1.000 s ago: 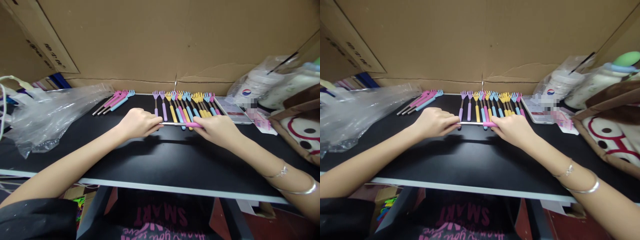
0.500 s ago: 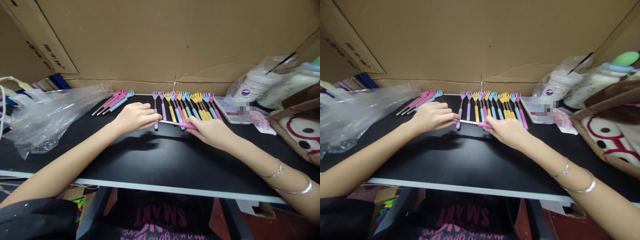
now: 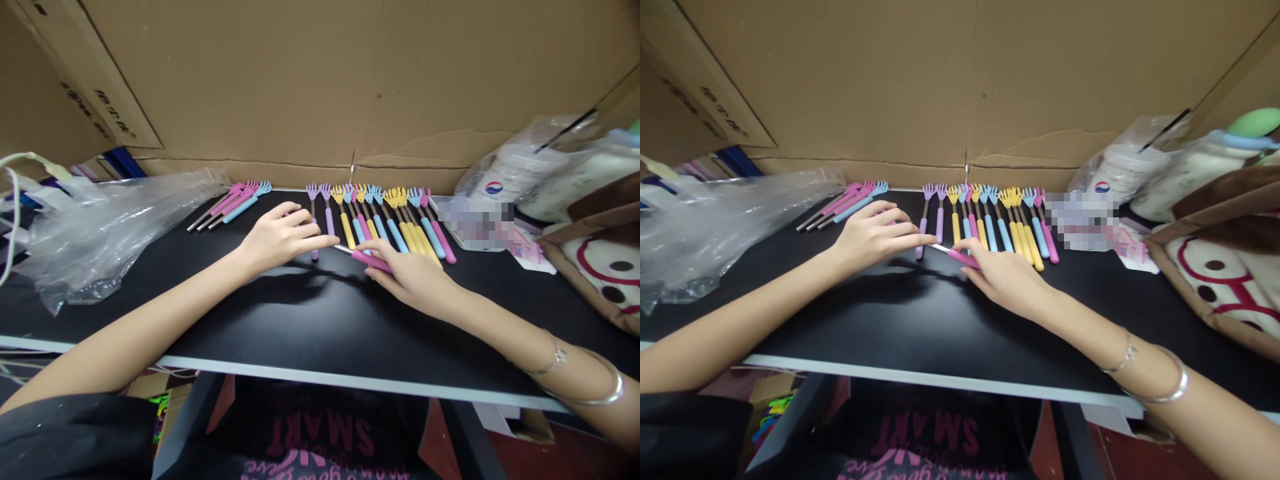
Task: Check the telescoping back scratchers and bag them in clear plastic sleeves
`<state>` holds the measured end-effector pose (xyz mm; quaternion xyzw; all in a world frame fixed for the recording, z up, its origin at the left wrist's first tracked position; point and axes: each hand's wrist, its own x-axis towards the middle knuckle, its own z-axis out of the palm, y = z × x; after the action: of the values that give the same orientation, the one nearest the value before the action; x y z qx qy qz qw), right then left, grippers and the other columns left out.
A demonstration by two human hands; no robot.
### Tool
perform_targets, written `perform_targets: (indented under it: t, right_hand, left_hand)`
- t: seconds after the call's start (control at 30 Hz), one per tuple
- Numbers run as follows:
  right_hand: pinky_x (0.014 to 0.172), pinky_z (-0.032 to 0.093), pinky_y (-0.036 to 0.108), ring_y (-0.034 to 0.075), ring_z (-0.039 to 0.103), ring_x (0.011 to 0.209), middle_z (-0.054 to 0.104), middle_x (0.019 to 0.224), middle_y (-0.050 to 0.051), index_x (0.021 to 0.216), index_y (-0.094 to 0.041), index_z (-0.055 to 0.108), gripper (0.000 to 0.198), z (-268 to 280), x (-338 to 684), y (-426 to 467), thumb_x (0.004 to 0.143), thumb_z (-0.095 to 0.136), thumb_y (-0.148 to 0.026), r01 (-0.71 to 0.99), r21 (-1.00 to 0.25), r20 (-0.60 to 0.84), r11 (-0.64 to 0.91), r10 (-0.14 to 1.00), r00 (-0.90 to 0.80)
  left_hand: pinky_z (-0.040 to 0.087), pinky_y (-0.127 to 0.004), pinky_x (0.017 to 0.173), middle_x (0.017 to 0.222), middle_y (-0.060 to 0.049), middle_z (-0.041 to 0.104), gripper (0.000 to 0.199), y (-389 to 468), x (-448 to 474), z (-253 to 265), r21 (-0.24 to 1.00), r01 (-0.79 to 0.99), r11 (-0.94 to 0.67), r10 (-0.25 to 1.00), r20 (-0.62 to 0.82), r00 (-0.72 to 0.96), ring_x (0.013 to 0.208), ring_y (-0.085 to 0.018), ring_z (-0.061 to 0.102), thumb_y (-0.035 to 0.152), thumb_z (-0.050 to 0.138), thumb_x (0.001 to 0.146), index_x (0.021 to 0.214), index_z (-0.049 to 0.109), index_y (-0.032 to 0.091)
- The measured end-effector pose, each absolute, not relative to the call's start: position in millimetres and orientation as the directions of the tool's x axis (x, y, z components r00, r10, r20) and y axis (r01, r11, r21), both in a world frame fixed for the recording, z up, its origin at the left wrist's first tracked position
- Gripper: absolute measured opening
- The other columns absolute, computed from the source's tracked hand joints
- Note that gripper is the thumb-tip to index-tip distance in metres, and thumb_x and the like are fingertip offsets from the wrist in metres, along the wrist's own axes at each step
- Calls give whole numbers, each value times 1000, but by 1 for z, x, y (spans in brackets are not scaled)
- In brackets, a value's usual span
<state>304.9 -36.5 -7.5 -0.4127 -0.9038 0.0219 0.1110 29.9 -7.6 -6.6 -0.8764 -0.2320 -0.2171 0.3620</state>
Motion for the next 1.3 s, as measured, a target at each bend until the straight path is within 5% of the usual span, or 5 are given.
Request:
perform_targets:
  t: [0.17,0.33,0.57,0.87,1.3]
  right_hand:
    - [57,39,27,18,68,64,74,93,2,124,-25,47,30,0,306,-42,99,36,-39,670,-88,172,737,674,-719]
    - [51,32,28,20,66,55,73,78,4,124,-19,47,34,-1,312,-39,100,35,-40,681,194,262,706,631,-730]
    - [49,24,26,18,63,52,69,63,1,116,-19,54,25,-9,313,-29,99,39,-30,617,307,158,725,600,-784]
    - [49,28,27,16,66,60,73,79,2,104,-20,56,18,-12,309,-31,98,42,-30,542,296,135,786,528,-839]
    - [52,31,27,16,67,64,74,83,2,100,-20,59,19,-12,311,-30,98,43,-30,529,244,92,813,523,-847]
  left_hand:
    - [44,-30,84,94,3,76,29,8,15,-3,-498,559,-664,317,489,812,88,-13,64,19,43,101,102,69,30]
    - [48,-29,82,108,2,75,31,29,-13,2,-475,577,-665,357,476,803,99,-14,66,25,40,103,98,71,26]
    - [51,-32,80,111,0,74,29,41,-27,-6,-400,612,-682,450,431,782,104,-18,66,21,42,100,102,70,26]
    - [51,-25,69,103,-6,73,34,45,-22,-22,-479,591,-649,504,312,805,94,-17,66,21,36,100,100,70,23]
    - [52,-32,84,119,-6,69,40,27,-7,-17,-214,772,-598,728,259,635,109,-23,64,39,33,101,120,64,22]
